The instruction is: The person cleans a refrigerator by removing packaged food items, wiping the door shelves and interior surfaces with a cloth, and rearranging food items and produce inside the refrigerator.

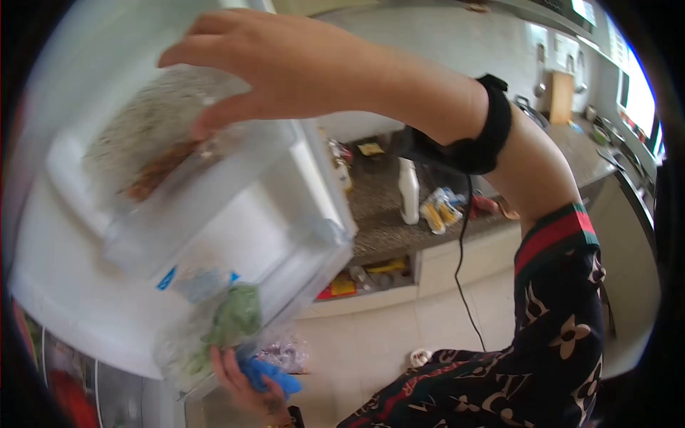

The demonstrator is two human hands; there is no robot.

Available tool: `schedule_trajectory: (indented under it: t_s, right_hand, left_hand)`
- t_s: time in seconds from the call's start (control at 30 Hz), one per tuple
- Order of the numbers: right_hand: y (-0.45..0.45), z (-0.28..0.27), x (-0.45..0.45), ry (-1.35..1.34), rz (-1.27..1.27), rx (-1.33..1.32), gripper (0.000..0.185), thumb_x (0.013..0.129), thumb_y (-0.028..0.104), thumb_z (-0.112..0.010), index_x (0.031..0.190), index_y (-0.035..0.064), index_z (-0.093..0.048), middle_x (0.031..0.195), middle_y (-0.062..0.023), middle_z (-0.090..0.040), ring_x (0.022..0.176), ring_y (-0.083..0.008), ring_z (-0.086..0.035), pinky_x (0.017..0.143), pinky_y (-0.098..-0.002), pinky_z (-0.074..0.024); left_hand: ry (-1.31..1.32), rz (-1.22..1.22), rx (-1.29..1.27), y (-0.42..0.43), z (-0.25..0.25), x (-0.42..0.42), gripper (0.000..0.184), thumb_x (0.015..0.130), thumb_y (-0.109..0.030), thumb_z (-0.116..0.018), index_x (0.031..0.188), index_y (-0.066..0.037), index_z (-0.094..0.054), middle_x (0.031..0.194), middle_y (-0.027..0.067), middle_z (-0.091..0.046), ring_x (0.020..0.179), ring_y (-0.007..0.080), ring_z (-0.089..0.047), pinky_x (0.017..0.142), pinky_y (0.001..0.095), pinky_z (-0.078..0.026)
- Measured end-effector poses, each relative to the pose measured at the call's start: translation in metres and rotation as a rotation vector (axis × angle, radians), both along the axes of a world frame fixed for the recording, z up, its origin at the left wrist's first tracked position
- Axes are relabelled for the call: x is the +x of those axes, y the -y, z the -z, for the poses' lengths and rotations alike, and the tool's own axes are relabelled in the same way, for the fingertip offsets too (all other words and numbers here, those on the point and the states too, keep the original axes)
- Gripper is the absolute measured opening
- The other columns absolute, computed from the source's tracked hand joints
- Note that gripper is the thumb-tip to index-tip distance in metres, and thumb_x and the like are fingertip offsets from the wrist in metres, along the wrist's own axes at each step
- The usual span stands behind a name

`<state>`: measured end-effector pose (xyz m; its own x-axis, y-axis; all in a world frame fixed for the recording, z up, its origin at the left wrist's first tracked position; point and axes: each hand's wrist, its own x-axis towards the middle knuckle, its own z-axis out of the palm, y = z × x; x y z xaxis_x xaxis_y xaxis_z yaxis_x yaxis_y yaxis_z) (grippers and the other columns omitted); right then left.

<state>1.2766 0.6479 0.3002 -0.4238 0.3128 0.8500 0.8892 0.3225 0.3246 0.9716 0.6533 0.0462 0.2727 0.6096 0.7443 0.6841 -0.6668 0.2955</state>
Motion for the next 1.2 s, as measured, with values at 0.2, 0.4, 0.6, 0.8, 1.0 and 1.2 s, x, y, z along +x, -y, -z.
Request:
schedule_trajectory:
  t_s: [0.2,0.4,0.6,0.8,1.0,1.2]
  right_hand:
    - [0.065,0.042,0.072,-0.052,-0.046,0.104,0.034,0.079,0.016,-0.067,0.111,0.007,-0.058,0.102,-0.0089,-0.059,0.095,-0.021,-0.058,0.08,-0.0326,-0.0482]
    - [0.108,0.247,0.207,-0.954,0.467,-0.504,0.028,0.083,0.029,-0.062,0.095,0.0037,-0.06,0.077,-0.0112,-0.063,0.071,-0.0266,-0.061,0.065,-0.0342,-0.0495]
    - [0.097,0.456,0.28,-1.324,0.94,-0.736,0.056,0.074,0.043,-0.068,0.109,0.0003,-0.056,0.105,-0.0227,-0.061,0.098,-0.0363,-0.059,0.081,-0.0421,-0.0472]
    - [0.07,0.487,0.305,-1.388,1.041,-0.833,0.083,0.05,0.027,-0.087,0.117,-0.0014,-0.047,0.111,-0.0175,-0.06,0.103,-0.0311,-0.059,0.088,-0.0383,-0.0481]
    - [0.065,0.533,0.344,-1.862,0.656,-0.831,0.046,0.062,0.013,-0.076,0.1,-0.0004,-0.054,0.083,-0.0124,-0.061,0.066,-0.0221,-0.061,0.045,-0.0369,-0.048]
    - [0.104,0.51,0.275,-2.069,0.061,-0.293,0.036,0.073,0.009,-0.066,0.104,0.0041,-0.048,0.09,-0.0043,-0.056,0.073,-0.0153,-0.056,0.054,-0.0324,-0.0475]
  left_hand:
    - [-0.024,-0.016,0.202,-0.006,-0.002,0.013,0.056,0.088,-0.042,-0.045,0.124,0.0,-0.049,0.13,0.0226,-0.045,0.114,0.0399,-0.047,0.091,0.0446,-0.042]
    - [0.034,-0.053,0.161,0.001,-0.005,0.029,0.082,0.084,-0.068,-0.038,0.122,0.004,-0.051,0.126,0.0246,-0.046,0.114,0.0406,-0.047,0.096,0.0477,-0.037]
    - [-0.018,-0.053,0.221,0.004,-0.006,0.038,0.06,0.086,-0.045,-0.047,0.12,0.003,-0.051,0.123,0.023,-0.048,0.11,0.0383,-0.049,0.094,0.0451,-0.04]
    - [-0.001,-0.222,-0.056,0.02,-0.018,0.031,0.054,0.071,-0.008,-0.048,0.124,-0.001,-0.048,0.134,0.02,-0.042,0.118,0.0402,-0.045,0.097,0.0415,-0.039]
    - [0.068,-0.128,0.12,0.04,-0.051,0.007,0.042,0.071,-0.007,-0.054,0.112,0.001,-0.056,0.117,0.0206,-0.054,0.104,0.0327,-0.055,0.085,0.0356,-0.045]
    - [-0.011,0.152,-0.148,0.086,-0.18,0.027,0.031,0.071,-0.012,-0.059,0.098,0.002,-0.061,0.094,0.0183,-0.062,0.084,0.0277,-0.06,0.074,0.0323,-0.047]
